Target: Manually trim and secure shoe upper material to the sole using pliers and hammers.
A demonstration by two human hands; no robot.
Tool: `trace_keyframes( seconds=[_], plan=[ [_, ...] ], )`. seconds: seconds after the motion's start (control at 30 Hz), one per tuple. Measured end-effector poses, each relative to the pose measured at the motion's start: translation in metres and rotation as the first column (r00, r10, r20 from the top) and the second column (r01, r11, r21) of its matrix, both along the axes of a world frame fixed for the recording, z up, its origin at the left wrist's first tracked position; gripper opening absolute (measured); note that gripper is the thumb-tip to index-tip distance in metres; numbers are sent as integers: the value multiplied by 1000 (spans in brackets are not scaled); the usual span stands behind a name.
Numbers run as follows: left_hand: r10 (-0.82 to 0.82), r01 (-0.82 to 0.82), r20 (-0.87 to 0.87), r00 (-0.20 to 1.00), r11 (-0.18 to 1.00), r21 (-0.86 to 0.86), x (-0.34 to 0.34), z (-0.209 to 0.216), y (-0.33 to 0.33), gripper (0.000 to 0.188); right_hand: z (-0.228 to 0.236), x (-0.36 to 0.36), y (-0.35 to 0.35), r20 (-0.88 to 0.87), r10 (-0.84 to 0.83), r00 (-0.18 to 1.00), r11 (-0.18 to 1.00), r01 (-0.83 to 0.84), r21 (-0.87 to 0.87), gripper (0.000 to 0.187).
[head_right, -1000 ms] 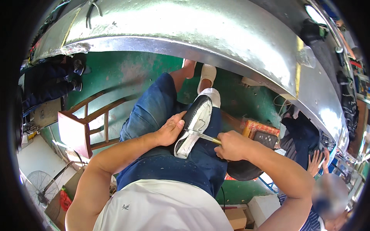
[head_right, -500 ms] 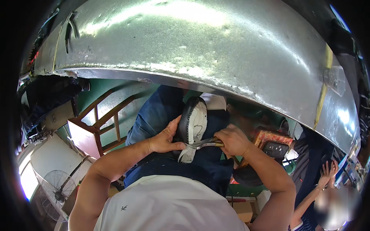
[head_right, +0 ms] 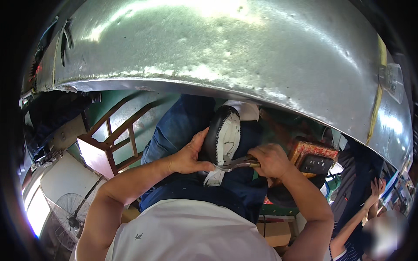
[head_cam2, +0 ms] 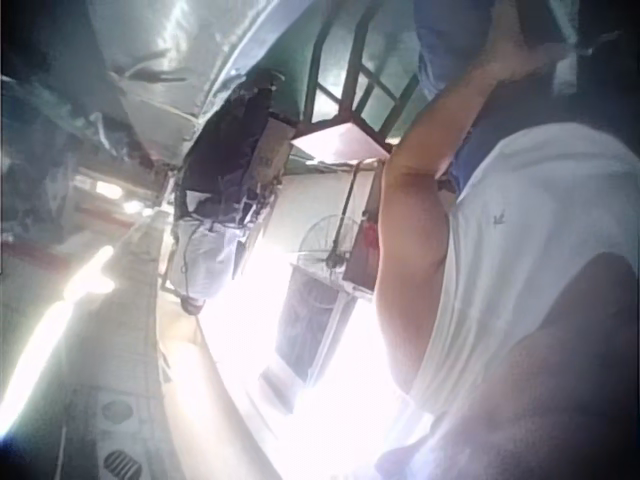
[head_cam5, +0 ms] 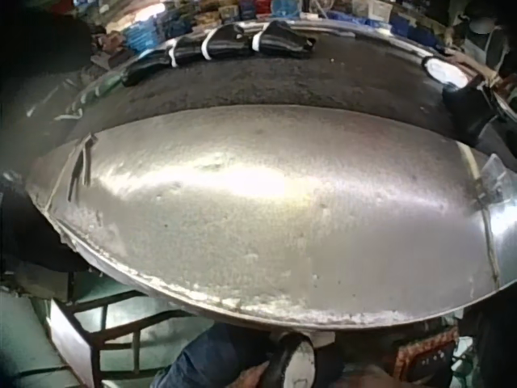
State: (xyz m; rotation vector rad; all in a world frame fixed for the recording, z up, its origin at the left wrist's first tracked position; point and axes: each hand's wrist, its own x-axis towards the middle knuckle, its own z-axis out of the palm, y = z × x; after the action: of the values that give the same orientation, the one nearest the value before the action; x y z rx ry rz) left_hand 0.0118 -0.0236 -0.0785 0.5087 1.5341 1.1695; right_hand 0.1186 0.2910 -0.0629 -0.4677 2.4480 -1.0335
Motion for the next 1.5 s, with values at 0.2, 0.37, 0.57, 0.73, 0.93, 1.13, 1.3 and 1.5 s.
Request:
trace_keyframes(
  seconds=[0.2,0.37,0.57,0.73,0.93,1.13,1.3,1.5],
  plan=[
    [136,-133,-97,986,991,35,16,-13,0,121,40,24,-16,320,-174,931,974,210,-81,48],
    [160,-161,-142,977,987,1,15,5,20,118,69,46,-26,262,-274,925,961,275,31,60],
    [131,-200,-360,924,966,-162,32,24,19,113,89,28,-37,-156,-194,969,914,236,329,61],
    [280,-353,-533,799,935,-38,49,22,17,97,70,25,-69,781,-347,519,764,639,-86,26],
    [101,-210,-683,723,975,-79,41,37,21,74,31,51,-94,847,-328,417,485,844,-228,27],
    [-82,-127,-598,797,946,-299,34,59,32,62,57,43,-40,959,-45,280,458,859,-229,34],
    [-198,-47,-574,794,923,-383,28,69,42,57,52,27,-62,463,-609,644,579,760,-295,47],
    [-272,39,-523,808,910,-413,33,62,30,61,53,-11,-57,405,-509,760,802,589,-98,57]
  ],
)
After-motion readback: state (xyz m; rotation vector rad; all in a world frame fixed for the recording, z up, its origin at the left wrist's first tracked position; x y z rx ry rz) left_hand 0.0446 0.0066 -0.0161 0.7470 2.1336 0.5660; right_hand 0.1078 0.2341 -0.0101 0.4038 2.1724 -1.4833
